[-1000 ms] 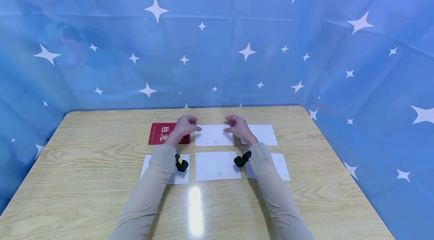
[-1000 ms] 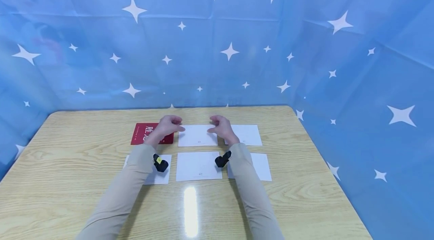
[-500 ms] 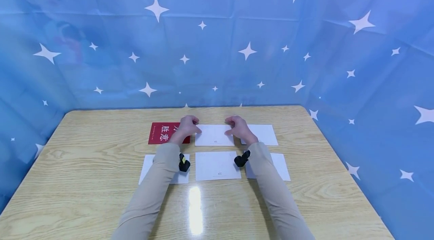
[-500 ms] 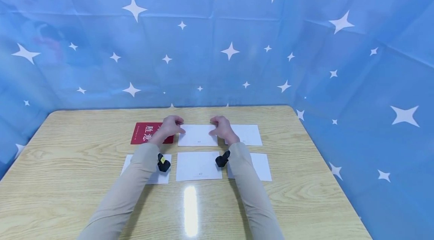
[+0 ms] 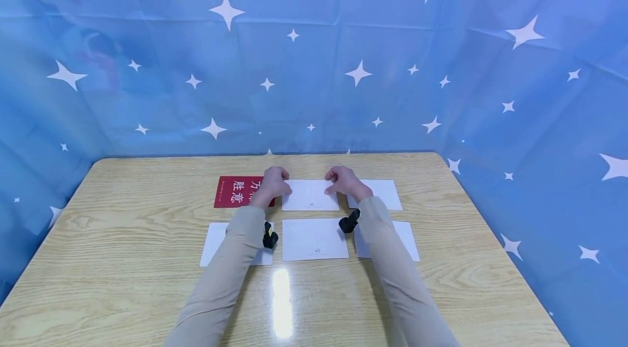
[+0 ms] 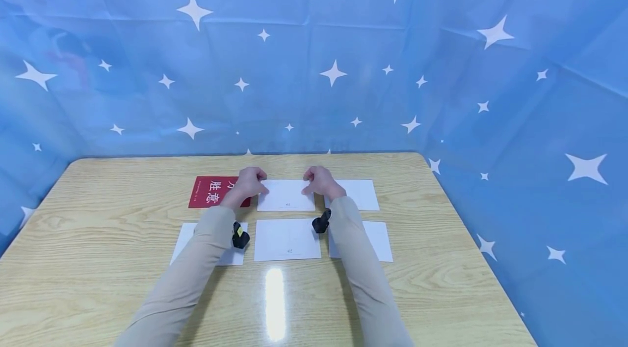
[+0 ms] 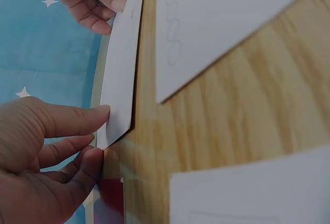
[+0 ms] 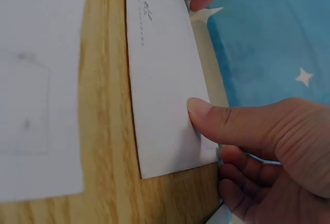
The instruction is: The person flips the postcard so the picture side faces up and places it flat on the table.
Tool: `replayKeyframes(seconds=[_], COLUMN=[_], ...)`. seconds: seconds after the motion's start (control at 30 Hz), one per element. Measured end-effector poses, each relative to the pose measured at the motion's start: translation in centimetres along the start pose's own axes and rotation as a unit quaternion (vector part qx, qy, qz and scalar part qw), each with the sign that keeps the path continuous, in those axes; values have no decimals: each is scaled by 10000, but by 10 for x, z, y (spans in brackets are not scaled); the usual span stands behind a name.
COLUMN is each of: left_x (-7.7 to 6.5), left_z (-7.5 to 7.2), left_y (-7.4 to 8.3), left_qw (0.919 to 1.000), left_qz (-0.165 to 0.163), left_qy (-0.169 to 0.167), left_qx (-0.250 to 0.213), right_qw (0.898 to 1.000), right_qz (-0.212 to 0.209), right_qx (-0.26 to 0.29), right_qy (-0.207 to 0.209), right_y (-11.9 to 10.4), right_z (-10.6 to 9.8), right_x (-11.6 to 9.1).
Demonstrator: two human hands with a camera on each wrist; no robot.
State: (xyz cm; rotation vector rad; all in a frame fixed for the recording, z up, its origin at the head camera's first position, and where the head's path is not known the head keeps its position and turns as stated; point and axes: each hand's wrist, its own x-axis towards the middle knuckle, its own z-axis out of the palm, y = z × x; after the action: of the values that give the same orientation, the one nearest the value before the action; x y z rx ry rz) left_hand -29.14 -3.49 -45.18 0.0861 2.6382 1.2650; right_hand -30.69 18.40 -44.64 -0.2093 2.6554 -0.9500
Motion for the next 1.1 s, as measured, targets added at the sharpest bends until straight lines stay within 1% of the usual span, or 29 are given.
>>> replayKeyframes(seconds=[0.1, 0.37, 0.53, 0.67, 0.93, 1.03, 1.1], left_x=[0, 0, 1, 1, -1, -2, -2], left_z=[0, 1, 1, 0, 1, 1, 1], left_y=[1, 4, 4, 3, 0, 0, 0], left_qw=[10000, 9992, 9986, 9985, 9994, 9995, 9996], left_qz=[-5, -72, -9, 57, 181, 224, 246], left_qy=[-40, -130, -155, -137, -106, -65, -14], left_qx=[84, 376, 509, 530, 293, 215, 134], right_qw=[10000, 9998, 9995, 9997, 9993, 9984, 9973], right_qz=[33, -74, -165, -189, -301, -376, -356], right_qx=[7, -114, -164, -147, -15, 187, 449], right_qy=[-67, -171, -201, -85, 210, 374, 454], right_y=[-1, 0, 2, 3, 6, 11, 15], right_z=[-1, -3, -4, -4, -1, -1, -2], right_x=[0, 3, 4, 3, -2, -6, -9])
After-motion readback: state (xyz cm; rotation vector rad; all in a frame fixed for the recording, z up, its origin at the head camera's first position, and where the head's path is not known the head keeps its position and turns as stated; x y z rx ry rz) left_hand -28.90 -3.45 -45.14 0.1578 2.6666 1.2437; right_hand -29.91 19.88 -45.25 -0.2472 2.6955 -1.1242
